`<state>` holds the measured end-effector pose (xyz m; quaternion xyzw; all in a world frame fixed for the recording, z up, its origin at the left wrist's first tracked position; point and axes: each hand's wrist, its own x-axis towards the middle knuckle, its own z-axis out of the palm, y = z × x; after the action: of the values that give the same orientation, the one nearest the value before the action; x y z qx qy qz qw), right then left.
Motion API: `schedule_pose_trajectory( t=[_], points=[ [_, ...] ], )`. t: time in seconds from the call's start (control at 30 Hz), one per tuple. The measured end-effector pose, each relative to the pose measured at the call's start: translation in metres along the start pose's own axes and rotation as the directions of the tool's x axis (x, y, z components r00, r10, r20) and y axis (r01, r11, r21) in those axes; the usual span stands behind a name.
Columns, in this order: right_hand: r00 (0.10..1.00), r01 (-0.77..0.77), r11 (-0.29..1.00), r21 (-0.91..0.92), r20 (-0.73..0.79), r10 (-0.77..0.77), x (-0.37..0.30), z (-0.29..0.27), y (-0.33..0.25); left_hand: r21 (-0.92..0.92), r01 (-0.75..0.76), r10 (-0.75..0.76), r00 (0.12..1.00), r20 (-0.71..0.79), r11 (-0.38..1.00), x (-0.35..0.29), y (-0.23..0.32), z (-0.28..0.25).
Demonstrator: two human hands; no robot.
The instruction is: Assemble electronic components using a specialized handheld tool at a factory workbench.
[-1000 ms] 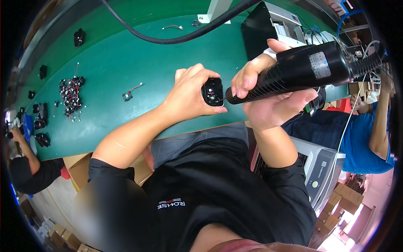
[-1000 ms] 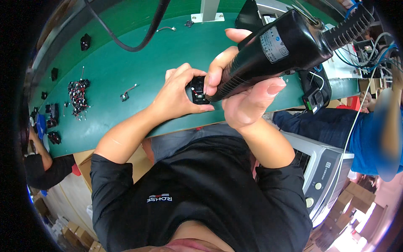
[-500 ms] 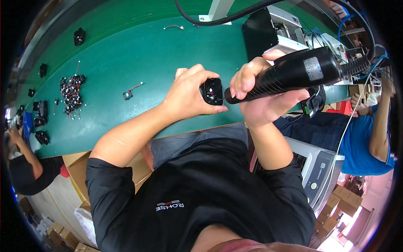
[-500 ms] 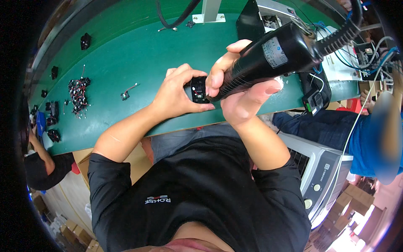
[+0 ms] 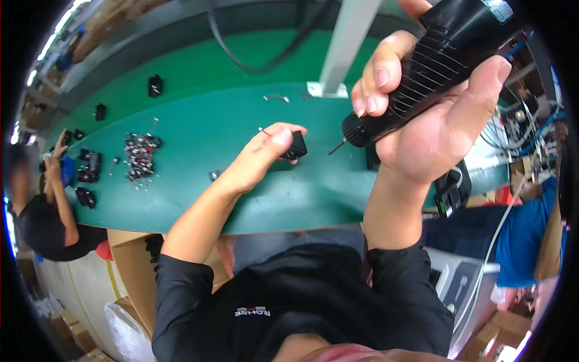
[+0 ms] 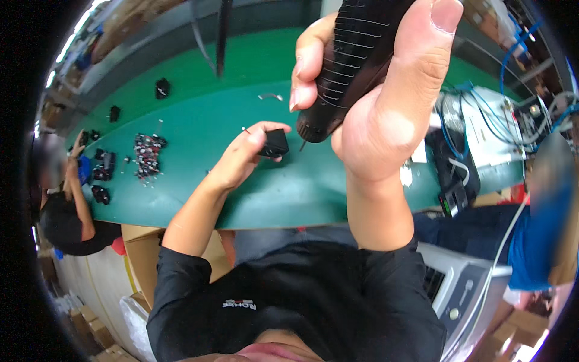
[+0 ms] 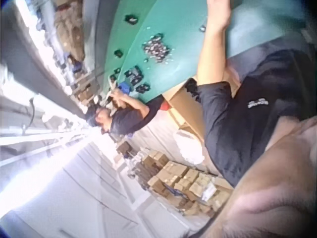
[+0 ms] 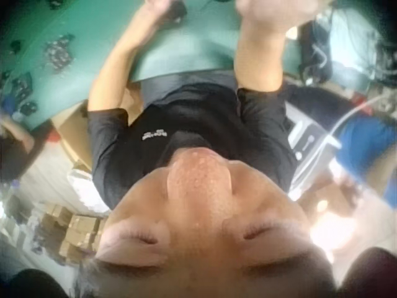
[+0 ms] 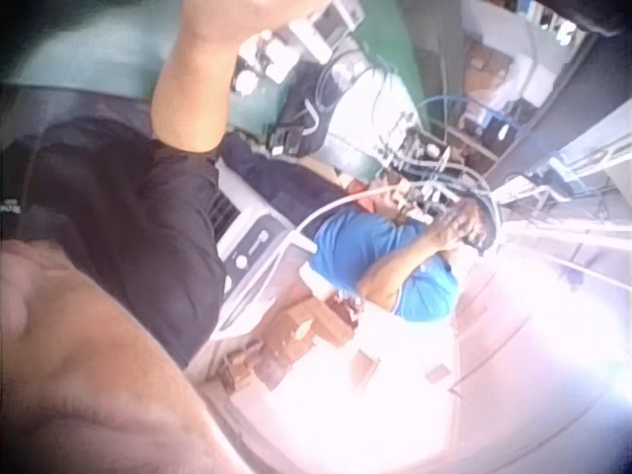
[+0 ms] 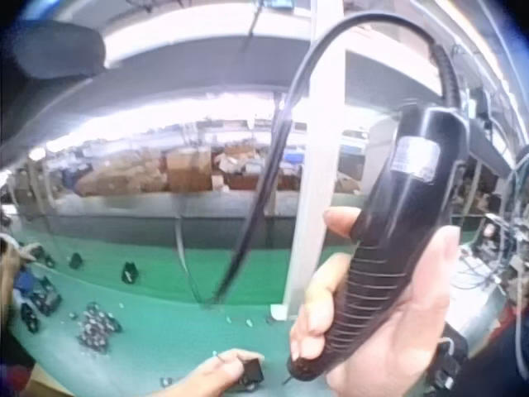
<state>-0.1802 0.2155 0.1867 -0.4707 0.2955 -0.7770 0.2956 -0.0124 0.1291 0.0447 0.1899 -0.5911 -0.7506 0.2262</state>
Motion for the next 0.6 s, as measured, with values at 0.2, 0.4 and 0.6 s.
schedule_pose_trajectory(
  t=[0.2,0.4,0.6],
  points=[
    [0.999,-0.045,0.989,-0.139,-0.018,0.043,0.008,0.011,0.000,-0.099,0.174,-0.184,0.977,-0.106,0.980,0.034,0.031,-0.062],
    [0.979,-0.160,0.915,-0.370,0.061,0.196,0.007,0.026,0.014,0.861,0.418,0.425,0.750,-0.507,0.289,0.102,0.006,-0.190],
    [0.929,-0.118,0.753,-0.647,0.197,0.314,0.009,0.036,0.053,0.760,0.608,0.303,0.698,-0.649,0.230,0.080,0.006,-0.210]
  ],
)
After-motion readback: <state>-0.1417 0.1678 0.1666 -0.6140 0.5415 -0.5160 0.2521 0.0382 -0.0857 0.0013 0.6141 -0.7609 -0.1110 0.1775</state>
